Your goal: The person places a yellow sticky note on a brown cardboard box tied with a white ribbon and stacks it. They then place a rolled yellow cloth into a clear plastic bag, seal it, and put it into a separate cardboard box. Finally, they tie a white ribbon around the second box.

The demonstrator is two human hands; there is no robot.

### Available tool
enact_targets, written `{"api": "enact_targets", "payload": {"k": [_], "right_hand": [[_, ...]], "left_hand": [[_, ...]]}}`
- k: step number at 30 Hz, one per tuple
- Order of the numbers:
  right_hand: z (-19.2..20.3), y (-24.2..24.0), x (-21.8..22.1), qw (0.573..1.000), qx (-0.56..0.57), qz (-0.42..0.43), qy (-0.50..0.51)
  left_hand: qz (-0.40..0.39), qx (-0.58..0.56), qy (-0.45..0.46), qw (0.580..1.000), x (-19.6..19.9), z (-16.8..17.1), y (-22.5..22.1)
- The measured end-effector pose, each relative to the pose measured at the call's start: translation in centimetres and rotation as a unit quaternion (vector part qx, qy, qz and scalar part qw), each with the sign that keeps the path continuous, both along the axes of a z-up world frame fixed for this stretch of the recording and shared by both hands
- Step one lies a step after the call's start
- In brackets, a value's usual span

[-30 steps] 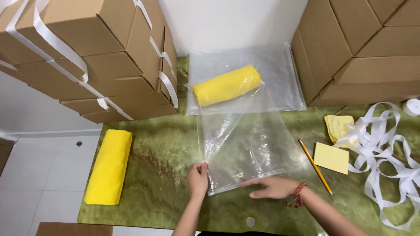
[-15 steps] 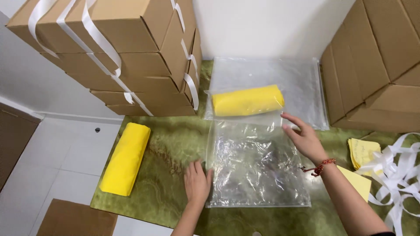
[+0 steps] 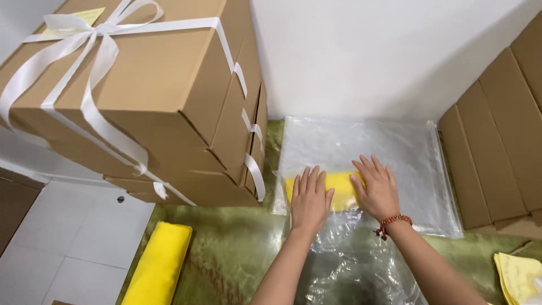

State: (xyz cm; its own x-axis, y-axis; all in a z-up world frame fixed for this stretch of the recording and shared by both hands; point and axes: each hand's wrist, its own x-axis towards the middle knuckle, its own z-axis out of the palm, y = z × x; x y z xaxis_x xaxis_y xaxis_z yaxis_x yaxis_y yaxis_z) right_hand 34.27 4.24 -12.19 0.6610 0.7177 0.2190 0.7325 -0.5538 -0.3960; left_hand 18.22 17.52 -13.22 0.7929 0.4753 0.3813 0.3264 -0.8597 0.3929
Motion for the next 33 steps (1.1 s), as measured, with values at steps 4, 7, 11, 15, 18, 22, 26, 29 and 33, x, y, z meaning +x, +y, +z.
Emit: {"api": "enact_targets", "payload": {"k": [4,7,11,15,18,22,26,29,33], "right_hand": [[-3.8,-0.4,0.6,0.995,-0.069,-0.041,-0.058],[-5.6,-0.6,0.5,0.994,-0.054,-0.054,-0.075],[-7.3,-0.4,0.8,0.994,-0.009,-0.057,-0.097],[-7.9,-0.2,1.0,0.993,0.01,-0.068,-0.092],[-8.0,-0.2,1.3,0.992,0.021,-0.08,-0.096],[-7.9,-1.6,0.3,0.989,0.086,-0.081,-0.087],[-7.9,-2.7,0.3,0.991,0.099,-0.081,-0.045],[-6.9,-3.4,-0.9,0.991,0.081,-0.11,-0.015],[-6.9,-4.0,-7.3,0.984,0.105,-0.144,0.008]], "left_hand": [[-0.012,0.061,0.039,0.997,1.5,-4.2,1.4],[-0.009,0.078,0.018,0.997,1.4,-4.7,1.4],[-0.01,0.089,-0.015,0.996,1.8,-4.9,1.9],[-0.005,0.098,-0.029,0.995,2.3,-5.4,2.1],[-0.005,0.103,-0.039,0.994,2.5,-4.9,2.1],[-0.033,0.14,-0.078,0.986,1.4,-5.8,2.0],[-0.075,0.2,-0.108,0.971,0.3,-7.8,2.3],[-0.07,0.223,-0.101,0.967,-2.1,-8.7,2.4],[-0.2,0.16,-0.014,0.966,-6.2,-7.2,-0.2]]}}
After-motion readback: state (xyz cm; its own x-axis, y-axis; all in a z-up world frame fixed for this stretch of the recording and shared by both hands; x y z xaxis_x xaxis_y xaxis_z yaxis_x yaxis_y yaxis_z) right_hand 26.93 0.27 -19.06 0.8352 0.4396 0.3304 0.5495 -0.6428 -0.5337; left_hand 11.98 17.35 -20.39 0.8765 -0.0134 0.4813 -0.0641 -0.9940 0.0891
